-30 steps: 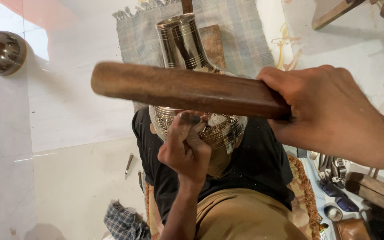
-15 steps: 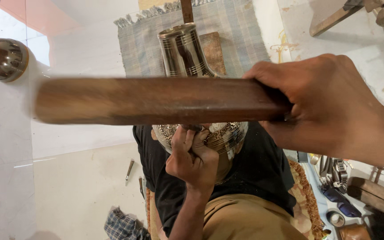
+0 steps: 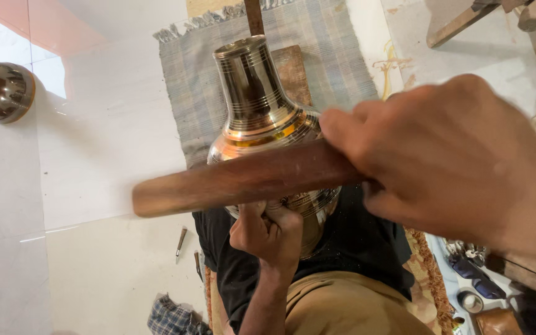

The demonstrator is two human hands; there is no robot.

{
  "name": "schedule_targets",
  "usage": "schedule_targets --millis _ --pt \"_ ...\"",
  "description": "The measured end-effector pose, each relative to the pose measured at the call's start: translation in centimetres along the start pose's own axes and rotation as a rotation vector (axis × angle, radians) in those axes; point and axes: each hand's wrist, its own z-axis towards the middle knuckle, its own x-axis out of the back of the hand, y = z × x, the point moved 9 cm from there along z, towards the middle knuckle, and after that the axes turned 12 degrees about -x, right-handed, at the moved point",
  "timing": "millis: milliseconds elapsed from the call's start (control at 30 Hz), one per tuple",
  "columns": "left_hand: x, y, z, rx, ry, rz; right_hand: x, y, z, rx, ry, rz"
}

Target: The person uses a hammer and chisel to engrave decorative patterns onto a brass vase. They hold the chisel against the vase surface and strike it repeatedly with a wooden mallet to create detailed designs.

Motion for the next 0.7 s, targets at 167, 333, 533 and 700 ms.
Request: schedule_targets --millis 167,333,533,700 --pt "0.0 0.2 0.3 0.017 -0.017 -0.023 -0.2 0.2 0.0 -0.023 -0.038 0.068" --pt "0.0 0.4 0.8 0.003 -0.024 -0.031 1.6 -0.5 -0.1 0.033 0.079 0.169" --pt "-0.1 0.1 0.9 0.025 -0.042 -0.047 -0.9 -0.1 0.5 -0.042 -0.142 0.009" --pt "-0.1 -0.1 0.9 0.023 -0.068 -0.068 0.2 -0.5 0.2 0.009 0.008 -0.026"
